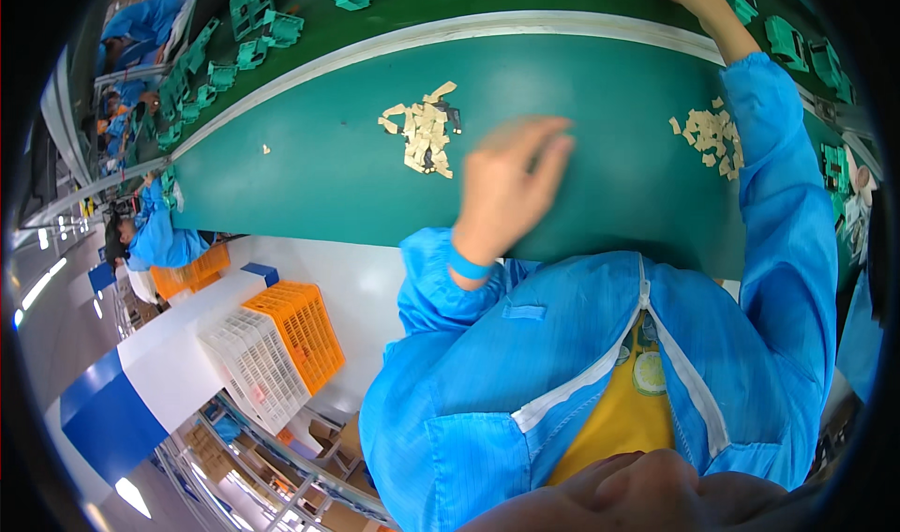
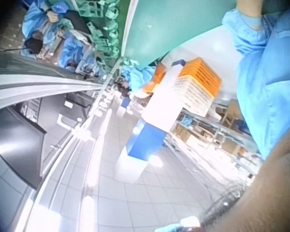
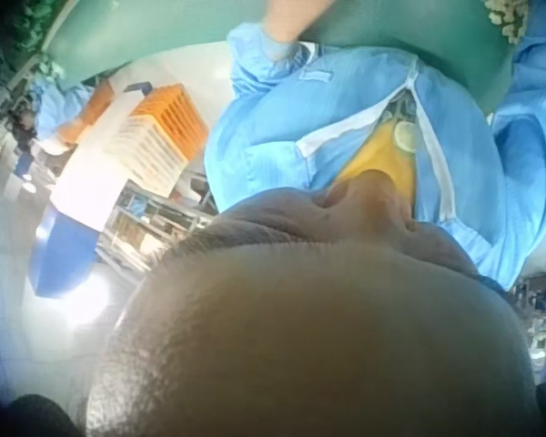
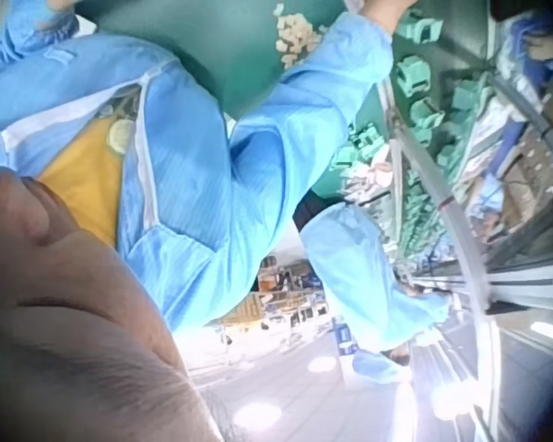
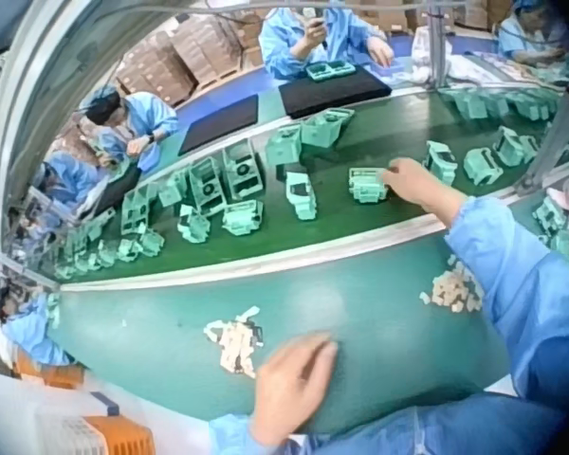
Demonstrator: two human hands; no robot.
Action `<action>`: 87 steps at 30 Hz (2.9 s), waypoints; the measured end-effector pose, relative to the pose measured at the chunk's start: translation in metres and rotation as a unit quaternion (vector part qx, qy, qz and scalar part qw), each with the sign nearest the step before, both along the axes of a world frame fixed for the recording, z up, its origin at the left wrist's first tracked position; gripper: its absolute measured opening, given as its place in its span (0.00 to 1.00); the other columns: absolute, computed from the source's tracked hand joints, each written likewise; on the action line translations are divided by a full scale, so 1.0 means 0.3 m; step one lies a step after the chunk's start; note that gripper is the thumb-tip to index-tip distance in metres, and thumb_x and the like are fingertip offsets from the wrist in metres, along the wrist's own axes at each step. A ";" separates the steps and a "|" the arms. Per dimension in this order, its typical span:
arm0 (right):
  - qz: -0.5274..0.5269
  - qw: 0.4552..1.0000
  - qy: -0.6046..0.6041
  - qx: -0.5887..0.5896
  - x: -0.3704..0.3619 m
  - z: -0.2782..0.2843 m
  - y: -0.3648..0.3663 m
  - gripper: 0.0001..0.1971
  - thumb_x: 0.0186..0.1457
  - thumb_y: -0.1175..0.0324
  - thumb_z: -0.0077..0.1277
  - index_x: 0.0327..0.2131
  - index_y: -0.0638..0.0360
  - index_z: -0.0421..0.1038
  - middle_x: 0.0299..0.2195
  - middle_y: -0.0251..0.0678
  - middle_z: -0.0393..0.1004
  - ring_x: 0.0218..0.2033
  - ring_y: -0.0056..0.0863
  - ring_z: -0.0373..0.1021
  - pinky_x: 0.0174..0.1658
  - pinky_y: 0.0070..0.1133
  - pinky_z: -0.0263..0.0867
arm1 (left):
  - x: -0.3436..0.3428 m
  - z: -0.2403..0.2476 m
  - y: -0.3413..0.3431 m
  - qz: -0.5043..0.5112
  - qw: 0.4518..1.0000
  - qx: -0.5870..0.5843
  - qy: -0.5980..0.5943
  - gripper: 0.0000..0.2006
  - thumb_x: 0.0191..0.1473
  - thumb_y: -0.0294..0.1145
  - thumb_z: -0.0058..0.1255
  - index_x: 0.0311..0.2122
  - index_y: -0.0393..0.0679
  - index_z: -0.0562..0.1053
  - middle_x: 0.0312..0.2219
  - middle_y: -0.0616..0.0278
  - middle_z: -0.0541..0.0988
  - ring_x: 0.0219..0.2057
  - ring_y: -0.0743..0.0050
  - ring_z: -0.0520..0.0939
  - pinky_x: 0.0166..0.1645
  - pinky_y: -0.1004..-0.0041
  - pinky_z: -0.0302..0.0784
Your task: The person assembles green plastic electronic housing components by hand, inserting small beige internal components into the plastic parts.
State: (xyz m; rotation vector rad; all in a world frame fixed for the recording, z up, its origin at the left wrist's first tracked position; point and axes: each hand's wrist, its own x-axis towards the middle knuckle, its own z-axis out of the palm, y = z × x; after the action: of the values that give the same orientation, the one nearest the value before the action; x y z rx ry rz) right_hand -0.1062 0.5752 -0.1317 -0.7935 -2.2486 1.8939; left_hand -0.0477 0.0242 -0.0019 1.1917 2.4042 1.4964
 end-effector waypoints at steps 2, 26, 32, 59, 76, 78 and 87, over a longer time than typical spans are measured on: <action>-0.010 0.772 0.192 0.606 -0.119 0.203 -0.721 0.20 0.63 0.60 0.54 0.47 0.69 0.74 0.39 0.45 0.77 0.35 0.31 0.75 0.40 0.25 0.72 | -0.052 -0.064 -0.234 0.241 0.960 -0.144 0.018 0.07 0.57 0.28 0.59 0.39 0.38 0.82 0.35 0.51 0.84 0.37 0.57 0.86 0.43 0.66 0.80; 0.224 0.703 0.487 0.467 0.639 0.950 -1.224 0.22 0.52 0.55 0.66 0.19 0.67 0.78 0.15 0.34 0.78 0.14 0.23 0.69 0.21 0.15 0.66 | -0.236 -0.152 -0.286 0.204 0.943 -0.245 -0.091 0.13 0.53 0.32 0.65 0.39 0.34 0.79 0.28 0.61 0.81 0.29 0.76 0.81 0.35 0.75 0.76; 0.230 0.786 0.390 0.420 0.710 0.863 -1.168 0.06 0.50 0.65 0.59 0.32 0.51 0.79 0.18 0.31 0.71 0.16 0.24 0.63 0.22 0.23 0.56 | -0.199 -0.108 -0.278 0.250 0.903 -0.297 -0.184 0.10 0.55 0.31 0.63 0.37 0.36 0.79 0.26 0.59 0.82 0.26 0.72 0.81 0.34 0.73 0.77; -0.002 0.955 0.030 -0.296 0.734 0.327 -1.006 0.06 0.61 0.74 0.54 0.41 0.65 0.75 0.36 0.32 0.79 0.36 0.19 0.75 0.43 0.18 0.71 | 0.135 -0.109 0.352 -0.034 0.960 0.050 -0.275 0.09 0.53 0.25 0.63 0.40 0.41 0.79 0.36 0.57 0.83 0.37 0.59 0.82 0.43 0.66 0.77; -0.011 0.988 0.040 0.152 0.761 0.345 -1.013 0.05 0.57 0.78 0.56 0.37 0.69 0.76 0.32 0.44 0.78 0.31 0.35 0.78 0.35 0.25 0.73 | 0.120 -0.102 0.396 -0.151 0.938 -0.085 0.299 0.10 0.45 0.27 0.65 0.35 0.46 0.79 0.33 0.70 0.79 0.36 0.71 0.79 0.42 0.63 0.64; -0.011 0.989 0.035 0.145 0.766 0.350 -1.006 0.05 0.57 0.79 0.55 0.37 0.69 0.76 0.32 0.44 0.79 0.31 0.34 0.78 0.35 0.25 0.73 | 0.117 -0.110 0.406 -0.154 0.939 -0.084 0.295 0.10 0.45 0.27 0.64 0.35 0.46 0.78 0.33 0.70 0.79 0.36 0.70 0.79 0.42 0.64 0.64; -0.039 0.992 0.014 0.116 0.767 0.366 -1.005 0.04 0.57 0.79 0.56 0.36 0.69 0.76 0.32 0.45 0.80 0.32 0.33 0.79 0.35 0.25 0.74 | 0.112 -0.118 0.402 -0.160 0.956 -0.043 0.242 0.09 0.45 0.27 0.65 0.34 0.46 0.79 0.33 0.69 0.79 0.36 0.70 0.78 0.41 0.65 0.65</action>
State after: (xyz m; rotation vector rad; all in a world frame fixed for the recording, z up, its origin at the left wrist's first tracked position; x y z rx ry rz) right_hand 0.1239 0.2737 -0.0219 -0.8023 -2.3273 1.5633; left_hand -0.0140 0.1447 -0.0374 2.0020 2.3386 1.0878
